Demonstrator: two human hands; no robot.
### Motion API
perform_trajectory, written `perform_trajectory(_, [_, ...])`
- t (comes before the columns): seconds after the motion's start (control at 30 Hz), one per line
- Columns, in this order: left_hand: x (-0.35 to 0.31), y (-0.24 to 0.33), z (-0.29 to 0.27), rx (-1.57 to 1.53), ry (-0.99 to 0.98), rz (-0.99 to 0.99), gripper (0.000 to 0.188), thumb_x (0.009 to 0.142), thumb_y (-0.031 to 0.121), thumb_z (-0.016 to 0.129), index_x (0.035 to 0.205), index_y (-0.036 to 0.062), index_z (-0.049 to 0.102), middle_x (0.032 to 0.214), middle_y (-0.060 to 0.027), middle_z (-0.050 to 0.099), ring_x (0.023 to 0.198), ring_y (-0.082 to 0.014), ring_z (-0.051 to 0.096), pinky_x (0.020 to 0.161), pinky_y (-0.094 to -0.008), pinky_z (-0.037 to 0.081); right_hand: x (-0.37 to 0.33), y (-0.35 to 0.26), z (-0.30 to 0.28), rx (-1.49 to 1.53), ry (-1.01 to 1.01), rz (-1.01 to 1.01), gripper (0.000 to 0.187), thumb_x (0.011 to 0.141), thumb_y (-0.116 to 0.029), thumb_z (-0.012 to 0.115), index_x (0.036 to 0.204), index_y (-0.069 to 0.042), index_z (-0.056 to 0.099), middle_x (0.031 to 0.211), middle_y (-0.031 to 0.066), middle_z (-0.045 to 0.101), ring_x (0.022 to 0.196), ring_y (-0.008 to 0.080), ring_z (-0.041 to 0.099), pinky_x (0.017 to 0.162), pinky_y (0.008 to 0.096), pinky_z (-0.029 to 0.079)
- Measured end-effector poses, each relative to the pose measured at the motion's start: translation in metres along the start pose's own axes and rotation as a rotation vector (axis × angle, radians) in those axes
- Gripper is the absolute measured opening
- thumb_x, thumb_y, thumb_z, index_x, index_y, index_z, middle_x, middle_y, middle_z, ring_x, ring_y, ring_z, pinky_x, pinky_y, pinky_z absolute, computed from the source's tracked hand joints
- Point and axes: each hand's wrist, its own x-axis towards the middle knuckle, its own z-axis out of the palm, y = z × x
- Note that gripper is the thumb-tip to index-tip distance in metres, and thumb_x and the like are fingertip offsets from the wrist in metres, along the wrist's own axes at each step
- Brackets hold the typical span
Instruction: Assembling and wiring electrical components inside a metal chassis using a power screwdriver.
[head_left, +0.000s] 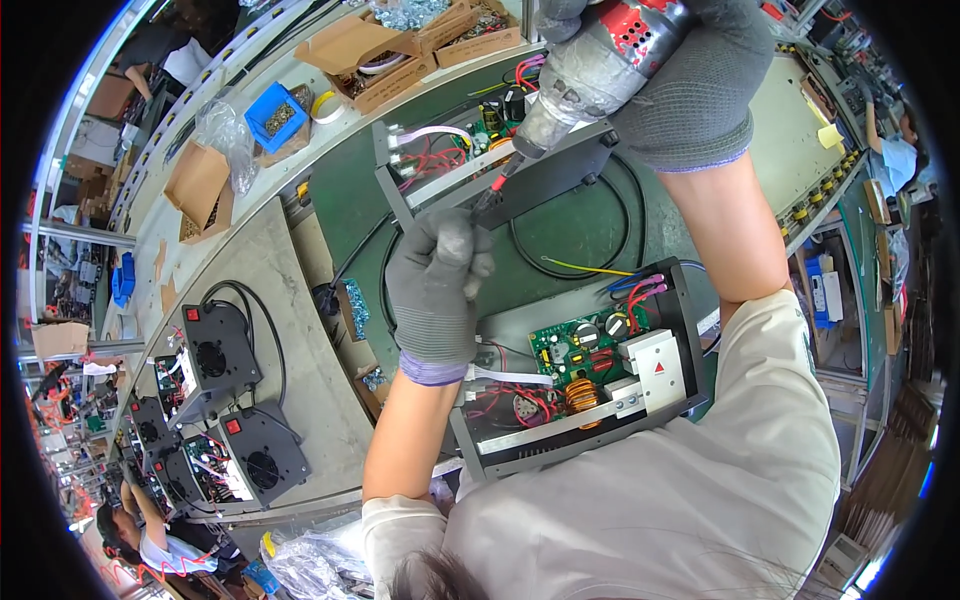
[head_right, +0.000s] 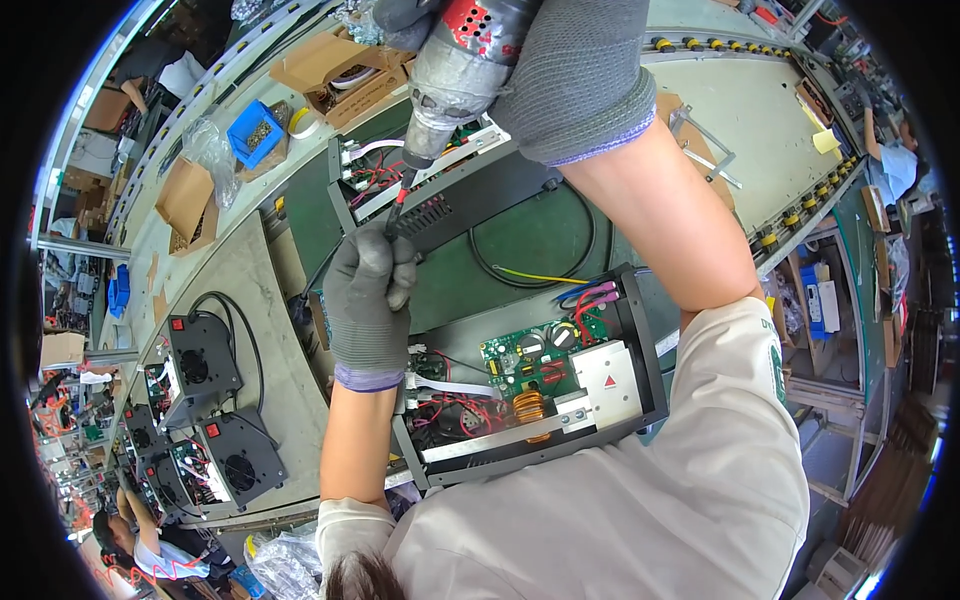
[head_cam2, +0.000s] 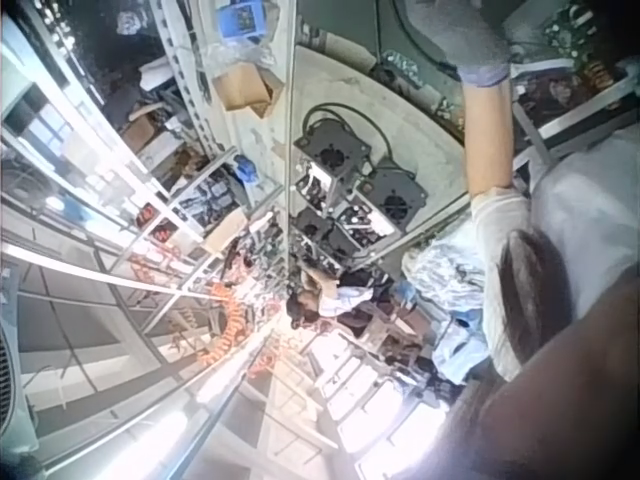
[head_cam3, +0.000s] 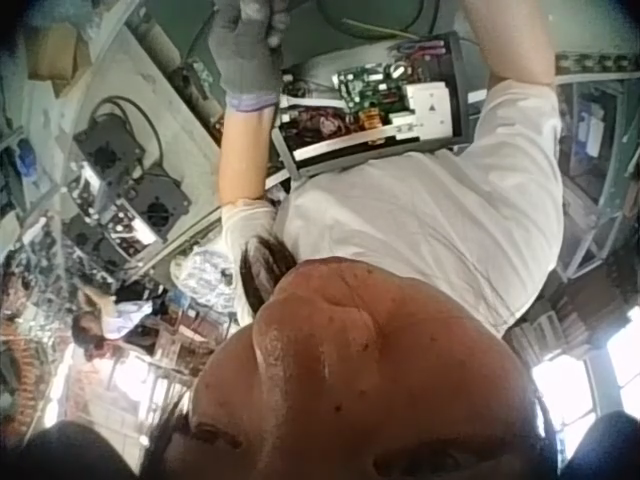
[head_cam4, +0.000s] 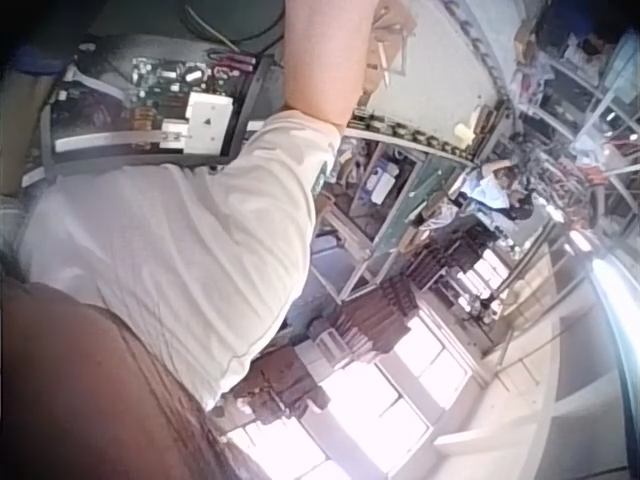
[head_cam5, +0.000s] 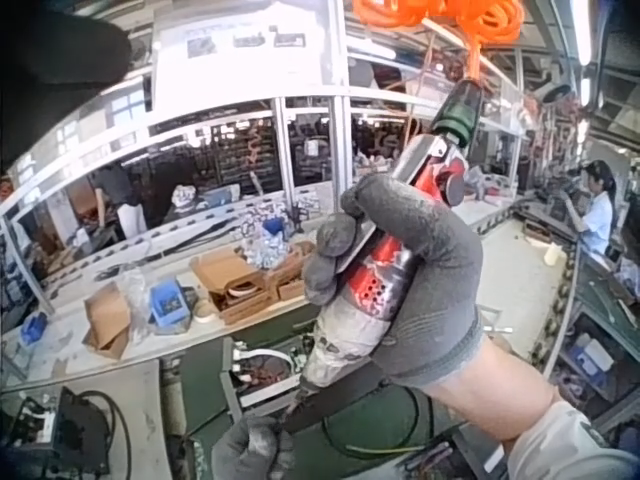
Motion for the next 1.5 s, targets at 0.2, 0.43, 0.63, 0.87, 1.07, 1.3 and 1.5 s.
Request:
perform_trajectory(0.2, [-0.002,0.014,-0.024,-0.288,0.013,-0.275,0.074,0.100,0.060,0.051,0.131,-0.0072,0.054,0.089,-0.0055,0.060,0.058,-0.0060,0.040,0.045,-0.0188,0.029,0.003,0.002,0.012,-0.199,0.105,-0.051,0.014,0.091,-0.021,0.064,0.090,-0.007,0.062,0.074,0.0085,0.065,0.063,0.0233,0.065,0.061,0.0360,0.054])
perform_trajectory(0.43, [0.011,-0.035,-0.167,-0.083,0.609,-0.033,0.041,0.103,0.026,0.051,0.128,-0.0061,0.055,0.102,-0.0130,0.064,0.083,-0.0127,0.059,0.057,-0.0178,0.044,0.028,-0.017,-0.036,-0.616,0.149,-0.195,0.015,0.088,-0.018,0.065,0.084,-0.004,0.065,0.071,0.0080,0.066,0.061,0.0194,0.065,0.057,0.0313,0.054])
perform_trajectory(0.63, [-0.003,-0.106,-0.231,0.277,0.712,-0.180,0.046,0.088,-0.015,0.040,0.130,-0.0046,0.054,0.126,-0.0184,0.061,0.106,-0.0205,0.064,0.082,-0.0249,0.053,0.031,-0.008,-0.047,-0.542,0.203,-0.146,0.013,0.087,-0.016,0.064,0.086,-0.003,0.065,0.069,0.0079,0.065,0.060,0.0195,0.064,0.058,0.0324,0.054])
perform_trajectory(0.87, [-0.012,-0.136,-0.262,0.592,0.580,-0.117,0.030,0.097,-0.007,0.047,0.123,-0.0056,0.062,0.112,-0.0145,0.069,0.097,-0.0207,0.068,0.085,-0.0287,0.054,0.039,-0.004,-0.045,-0.575,0.119,-0.116,0.014,0.087,-0.016,0.064,0.085,-0.002,0.065,0.068,0.0090,0.065,0.059,0.0202,0.064,0.057,0.0330,0.054])
perform_trajectory(1.07, [-0.011,-0.126,-0.265,0.893,0.480,-0.122,0.029,0.095,-0.004,0.056,0.121,0.0006,0.069,0.109,-0.0128,0.074,0.098,-0.0194,0.069,0.088,-0.0297,0.053,0.041,-0.001,-0.035,-0.669,0.070,-0.089,0.015,0.087,-0.016,0.064,0.082,-0.002,0.065,0.069,0.0097,0.065,0.059,0.0212,0.064,0.058,0.0330,0.054])
perform_trajectory(1.3, [-0.013,-0.108,-0.250,1.047,0.422,-0.162,0.031,0.092,-0.005,0.060,0.122,0.0000,0.069,0.111,-0.0128,0.074,0.102,-0.0198,0.070,0.094,-0.0306,0.052,0.046,-0.002,-0.045,-0.557,0.096,-0.059,0.012,0.088,-0.014,0.064,0.087,-0.002,0.065,0.070,0.0103,0.065,0.061,0.0215,0.065,0.059,0.0333,0.054])
perform_trajectory(1.5, [-0.014,-0.128,-0.271,0.898,0.480,-0.068,0.030,0.094,-0.004,0.059,0.121,0.0005,0.069,0.108,-0.0134,0.075,0.099,-0.0182,0.070,0.089,-0.0311,0.054,0.045,0.000,-0.043,-0.561,0.105,-0.059,0.013,0.088,-0.014,0.064,0.088,-0.002,0.064,0.071,0.0103,0.065,0.061,0.0212,0.064,0.058,0.0332,0.054])
